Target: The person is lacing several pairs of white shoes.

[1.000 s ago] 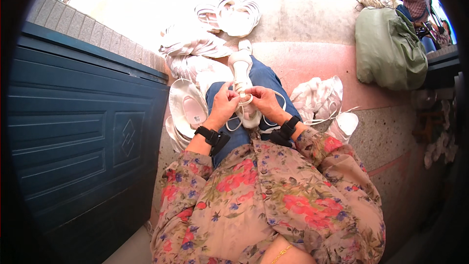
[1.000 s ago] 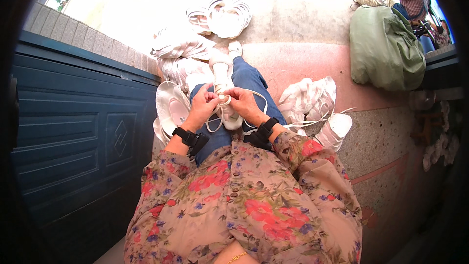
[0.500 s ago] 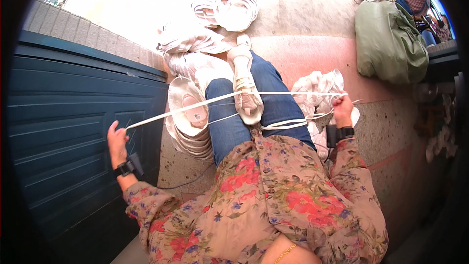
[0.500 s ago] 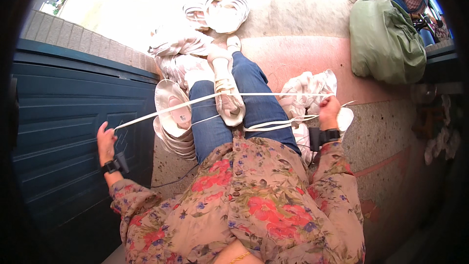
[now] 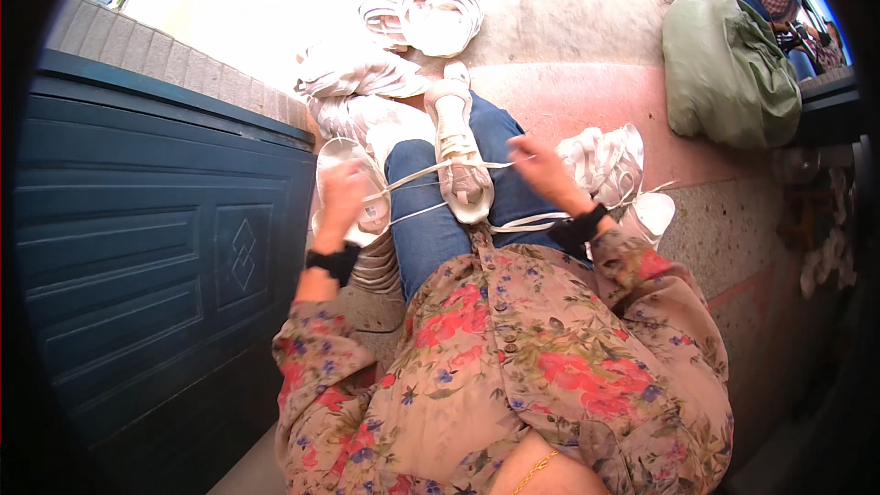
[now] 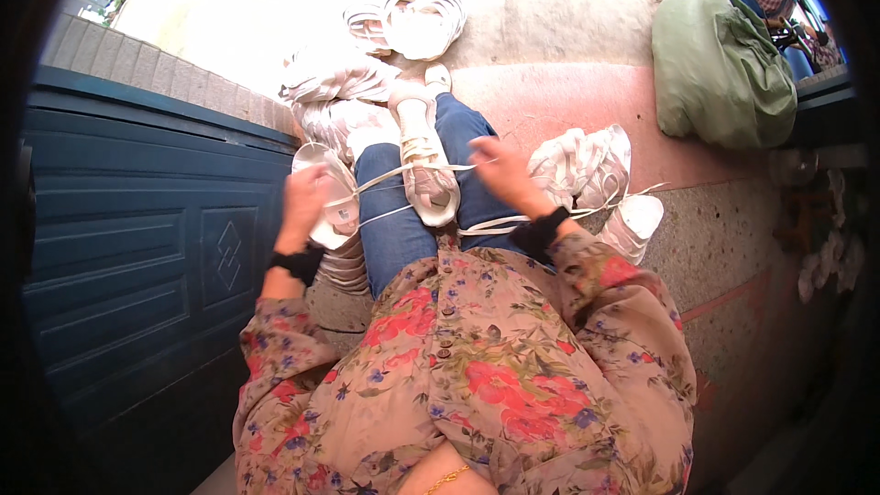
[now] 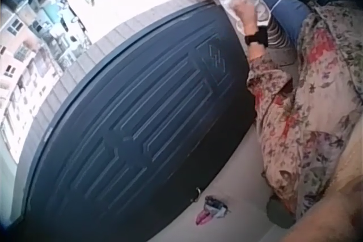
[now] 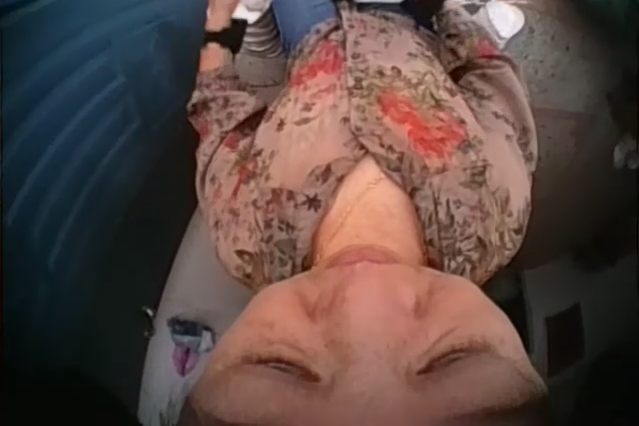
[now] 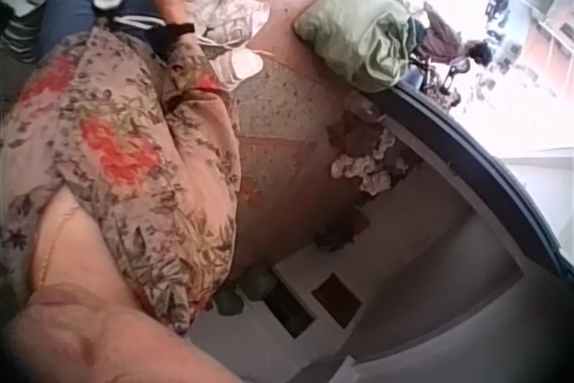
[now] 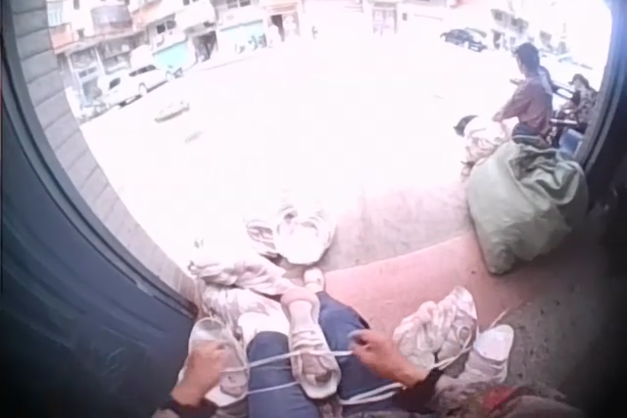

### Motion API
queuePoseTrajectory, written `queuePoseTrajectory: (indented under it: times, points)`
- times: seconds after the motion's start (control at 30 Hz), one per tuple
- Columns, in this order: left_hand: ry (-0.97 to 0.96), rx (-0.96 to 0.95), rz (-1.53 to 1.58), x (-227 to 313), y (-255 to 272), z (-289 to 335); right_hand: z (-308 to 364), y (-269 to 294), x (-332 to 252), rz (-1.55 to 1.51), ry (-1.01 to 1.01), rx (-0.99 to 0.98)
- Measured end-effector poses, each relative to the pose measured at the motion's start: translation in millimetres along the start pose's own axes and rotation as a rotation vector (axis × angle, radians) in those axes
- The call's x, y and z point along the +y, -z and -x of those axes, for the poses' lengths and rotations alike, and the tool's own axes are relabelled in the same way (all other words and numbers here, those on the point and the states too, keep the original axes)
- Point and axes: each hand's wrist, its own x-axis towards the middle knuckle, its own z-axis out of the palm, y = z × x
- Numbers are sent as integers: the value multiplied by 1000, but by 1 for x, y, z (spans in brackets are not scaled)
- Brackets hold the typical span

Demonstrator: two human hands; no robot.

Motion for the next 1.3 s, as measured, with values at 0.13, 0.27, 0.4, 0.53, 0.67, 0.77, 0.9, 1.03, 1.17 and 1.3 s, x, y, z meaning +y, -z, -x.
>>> queuePoseTrajectory:
  times: [0.13,0.27,0.4,0.53,0.67,0.77,0.9,1.03,1.17,1.3]
  points:
    - [-222,-42,-101,65,-65,-13,-8,-34,-29,388,325,-83]
    - [94,-280,-101,72,-69,-16,-10,-23,-30,396,256,-175]
    - [233,-433,37,72,-47,-24,-5,1,-32,591,219,-243]
    - [450,-538,480,91,-4,-36,-2,16,-21,574,184,-171]
    - [472,-441,852,98,23,-39,-1,25,-44,326,-16,-423]
    - [506,-281,1250,104,32,-42,0,23,-34,328,-55,-447]
    - [611,-99,1531,65,15,-19,2,26,-11,754,91,-259]
    - [929,133,1727,2,-26,31,-4,46,-9,393,-150,-54]
    - [1069,134,1729,28,-21,27,-11,74,-57,-780,-438,61]
    - [927,111,1646,29,-17,23,-14,69,-85,-1195,-424,24]
